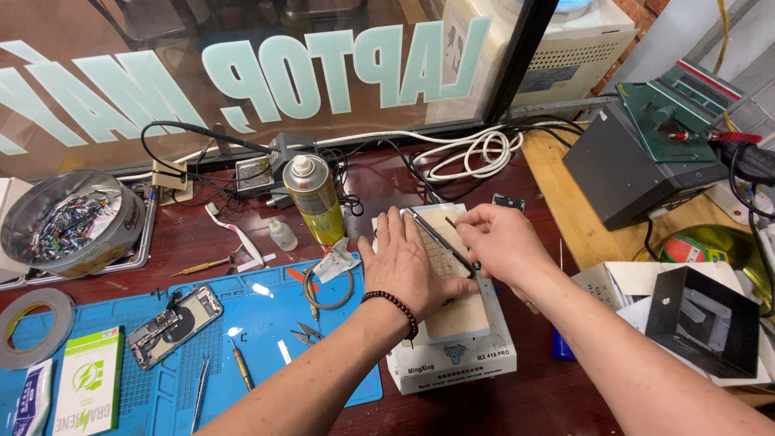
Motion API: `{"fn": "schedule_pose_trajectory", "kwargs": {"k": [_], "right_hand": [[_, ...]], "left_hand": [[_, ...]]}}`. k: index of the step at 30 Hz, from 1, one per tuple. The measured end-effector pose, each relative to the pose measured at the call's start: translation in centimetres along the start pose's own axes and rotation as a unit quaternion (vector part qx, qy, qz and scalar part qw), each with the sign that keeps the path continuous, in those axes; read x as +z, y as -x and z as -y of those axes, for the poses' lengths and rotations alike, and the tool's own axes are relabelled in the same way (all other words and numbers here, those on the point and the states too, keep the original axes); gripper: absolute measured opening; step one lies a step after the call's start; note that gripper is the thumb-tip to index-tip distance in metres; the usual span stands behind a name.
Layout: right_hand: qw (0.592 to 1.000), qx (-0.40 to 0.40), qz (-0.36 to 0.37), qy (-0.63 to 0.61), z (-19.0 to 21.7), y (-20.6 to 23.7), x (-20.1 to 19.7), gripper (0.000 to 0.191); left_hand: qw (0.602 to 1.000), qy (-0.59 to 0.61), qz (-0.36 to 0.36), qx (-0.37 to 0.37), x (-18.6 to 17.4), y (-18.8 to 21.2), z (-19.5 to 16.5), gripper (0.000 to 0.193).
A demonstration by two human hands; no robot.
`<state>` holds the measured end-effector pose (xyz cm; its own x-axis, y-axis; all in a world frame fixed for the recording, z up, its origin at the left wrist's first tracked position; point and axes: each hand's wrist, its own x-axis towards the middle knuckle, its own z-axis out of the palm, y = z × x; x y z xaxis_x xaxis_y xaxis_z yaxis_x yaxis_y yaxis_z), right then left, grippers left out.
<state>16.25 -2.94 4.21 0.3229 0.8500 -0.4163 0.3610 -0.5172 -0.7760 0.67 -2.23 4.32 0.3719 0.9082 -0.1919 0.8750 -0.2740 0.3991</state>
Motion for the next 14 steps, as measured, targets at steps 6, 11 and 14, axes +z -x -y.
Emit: {"fn": "schedule_pose_trajectory", "kwargs": {"k": [6,11,14], "right_hand": [[0.999,0.011,0.026,-0.024,-1.7,1.5,-1.6,0.026],[0.997,0.028,0.028,0.062,-2.6,4.1,-2.7,0.031],[0.993,0.037,0.023,0.109,-2.1,5.4,-2.6,0.030]], "left_hand": [[1.000,0.007,0.000,-0.002,-0.1,0.1,0.0,0.145],[1.000,0.003,-0.006,0.000,-0.1,0.1,-0.2,0.143],[1.000,0.006,-0.003,-0.002,0.0,0.1,-0.3,0.144]]}}
